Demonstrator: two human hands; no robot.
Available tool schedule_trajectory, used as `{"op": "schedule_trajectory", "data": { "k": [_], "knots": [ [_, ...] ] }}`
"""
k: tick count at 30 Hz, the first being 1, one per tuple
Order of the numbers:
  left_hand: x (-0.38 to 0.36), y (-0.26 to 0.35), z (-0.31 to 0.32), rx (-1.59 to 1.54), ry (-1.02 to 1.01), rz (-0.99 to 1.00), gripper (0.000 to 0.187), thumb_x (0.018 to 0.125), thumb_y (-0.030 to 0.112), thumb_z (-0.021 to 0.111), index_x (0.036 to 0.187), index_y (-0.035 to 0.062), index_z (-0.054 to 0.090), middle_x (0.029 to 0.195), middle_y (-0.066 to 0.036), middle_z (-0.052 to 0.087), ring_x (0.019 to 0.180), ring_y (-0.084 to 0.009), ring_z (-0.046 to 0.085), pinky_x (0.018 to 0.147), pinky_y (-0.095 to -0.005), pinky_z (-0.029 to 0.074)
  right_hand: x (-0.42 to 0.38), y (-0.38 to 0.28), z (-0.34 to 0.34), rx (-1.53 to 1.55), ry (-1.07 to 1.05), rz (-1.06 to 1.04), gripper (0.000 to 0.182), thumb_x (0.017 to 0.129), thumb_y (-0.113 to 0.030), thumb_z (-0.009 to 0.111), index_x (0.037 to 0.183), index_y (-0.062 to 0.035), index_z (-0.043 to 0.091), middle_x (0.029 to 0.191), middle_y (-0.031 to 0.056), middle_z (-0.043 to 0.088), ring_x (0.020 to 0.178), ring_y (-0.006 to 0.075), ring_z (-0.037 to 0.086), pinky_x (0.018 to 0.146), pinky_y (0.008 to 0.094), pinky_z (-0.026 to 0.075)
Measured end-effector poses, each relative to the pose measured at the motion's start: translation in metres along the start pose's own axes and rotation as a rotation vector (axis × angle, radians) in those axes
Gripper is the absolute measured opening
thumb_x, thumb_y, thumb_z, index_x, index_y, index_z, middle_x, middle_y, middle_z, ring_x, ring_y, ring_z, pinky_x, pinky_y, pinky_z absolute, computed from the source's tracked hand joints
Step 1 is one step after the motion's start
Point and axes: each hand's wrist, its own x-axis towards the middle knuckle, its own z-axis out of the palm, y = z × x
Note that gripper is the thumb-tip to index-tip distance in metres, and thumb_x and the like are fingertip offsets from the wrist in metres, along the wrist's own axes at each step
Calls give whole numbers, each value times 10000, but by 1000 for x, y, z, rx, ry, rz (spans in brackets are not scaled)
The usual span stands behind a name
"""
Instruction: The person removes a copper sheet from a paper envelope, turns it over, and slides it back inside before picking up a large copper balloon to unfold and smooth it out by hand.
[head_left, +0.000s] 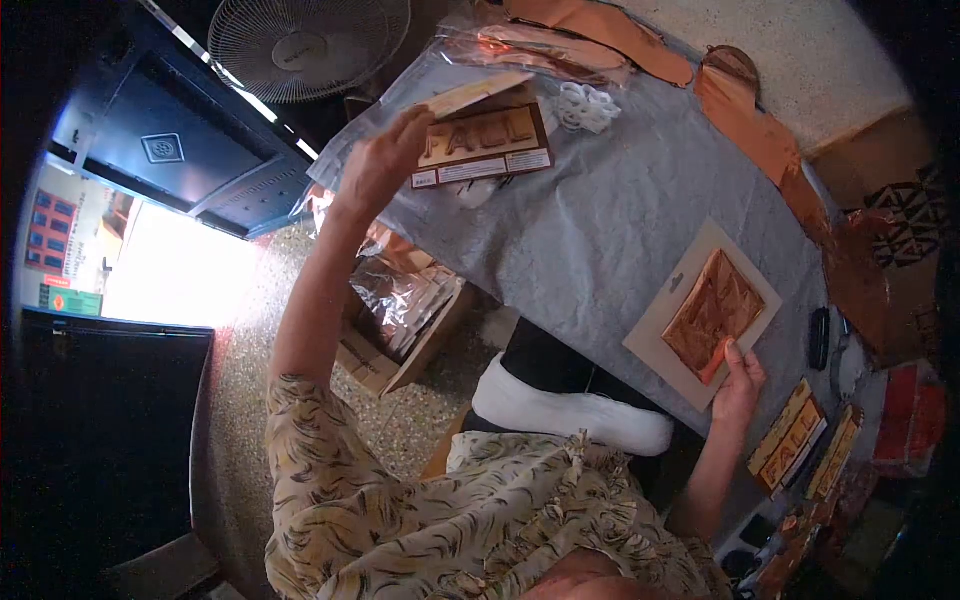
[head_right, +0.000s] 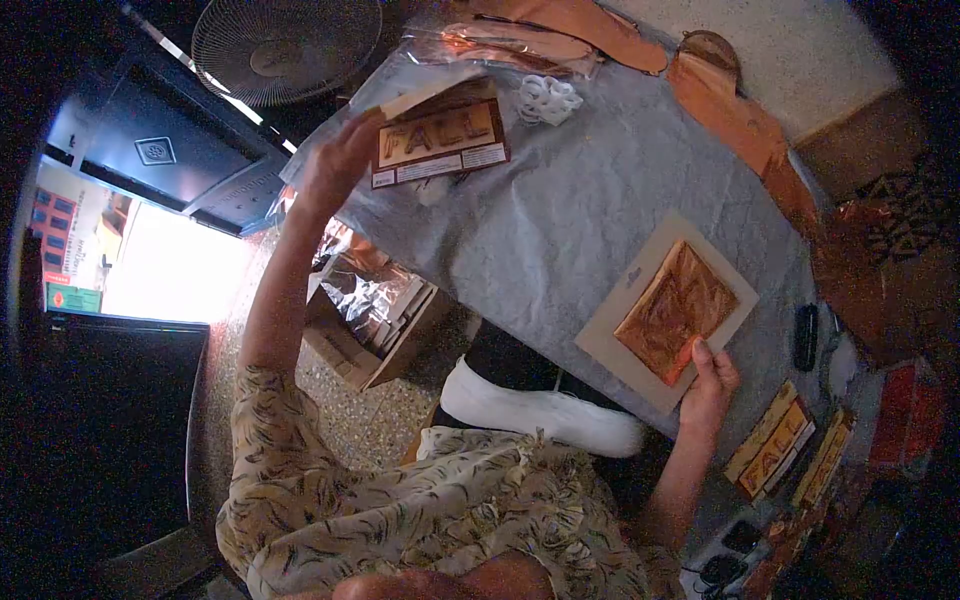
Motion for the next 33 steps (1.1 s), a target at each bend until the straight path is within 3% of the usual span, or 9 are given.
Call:
{"op": "schedule_trajectory", "data": {
  "k": [8, 10, 15, 18, 20, 24, 27, 29, 33],
  "knots": [
    [7, -1, 27, -193, -145, 80, 346, 885, 64, 654, 1229, 86, 632, 1303, -126, 645, 1056, -343, 690, 848, -407, 592, 1, 2, 1, -81, -26, -56, 380, 934, -237, 718, 1154, 68, 668, 1128, 92, 670, 1054, 177, 602, 950, 321, 460],
    [12, 9, 29, -231, -274, 61, 326, 852, 130, 723, 1165, 73, 657, 1277, -132, 658, 1103, -357, 668, 891, -415, 576, -4, -6, 11, -41, -4, -27, 381, 930, -234, 723, 1153, 70, 666, 1136, 90, 669, 1057, 181, 604, 954, 323, 461],
    [33, 37, 30, -93, -373, 42, 626, 809, 356, 779, 1315, 67, 549, 1336, -179, 609, 1182, -396, 611, 977, -470, 517, -3, -3, 7, 40, 2, 13, 393, 922, -212, 733, 1178, 75, 652, 1183, 102, 662, 1074, 201, 609, 976, 329, 460],
    [42, 48, 52, -92, -101, 137, 597, 779, 341, 754, 1268, 74, 540, 1171, -174, 662, 1111, -400, 628, 946, -489, 516, -1, 0, 4, 17, -20, 11, 393, 927, -190, 724, 1212, 68, 642, 1207, 106, 656, 1087, 208, 608, 990, 330, 456],
    [50, 47, 62, -197, -304, 92, 635, 781, 344, 757, 1315, 81, 537, 1184, -195, 656, 1092, -390, 641, 948, -467, 524, -1, 0, 4, 47, -38, -21, 375, 924, -175, 728, 1198, 68, 646, 1200, 107, 657, 1089, 202, 607, 983, 327, 458],
    [61, 53, 64, -222, -316, 153, 635, 778, 332, 749, 1326, 79, 551, 1168, -213, 662, 1066, -380, 657, 916, -460, 542, -3, -3, 8, 33, -25, -23, 361, 919, -176, 734, 1170, 70, 653, 1172, 103, 664, 1074, 188, 611, 974, 323, 461],
    [67, 52, 72, -182, -339, 289, 505, 796, 253, 716, 1240, 48, 592, 1094, -212, 688, 960, -367, 698, 839, -456, 568, -1, 3, 6, -33, -2, -80, 316, 937, -202, 716, 1103, 60, 657, 1093, 101, 682, 1005, 185, 624, 923, 360, 486],
    [73, 57, 72, 52, -589, 198, 318, 835, 162, 648, 1111, 9, 609, 994, -193, 708, 831, -361, 721, 735, -472, 584, -3, -2, 9, -39, -1, -61, 318, 935, -207, 720, 1100, 57, 659, 1094, 98, 683, 1007, 193, 626, 928, 369, 489],
    [73, 60, 69, 154, -352, 294, 176, 874, 107, 573, 1004, -8, 600, 912, -191, 708, 765, -350, 727, 649, -459, 586, -7, -10, 18, 48, 13, -28, 300, 929, -173, 717, 1108, 65, 680, 1104, 94, 680, 1031, 167, 609, 952, 314, 461]
  ]
}}
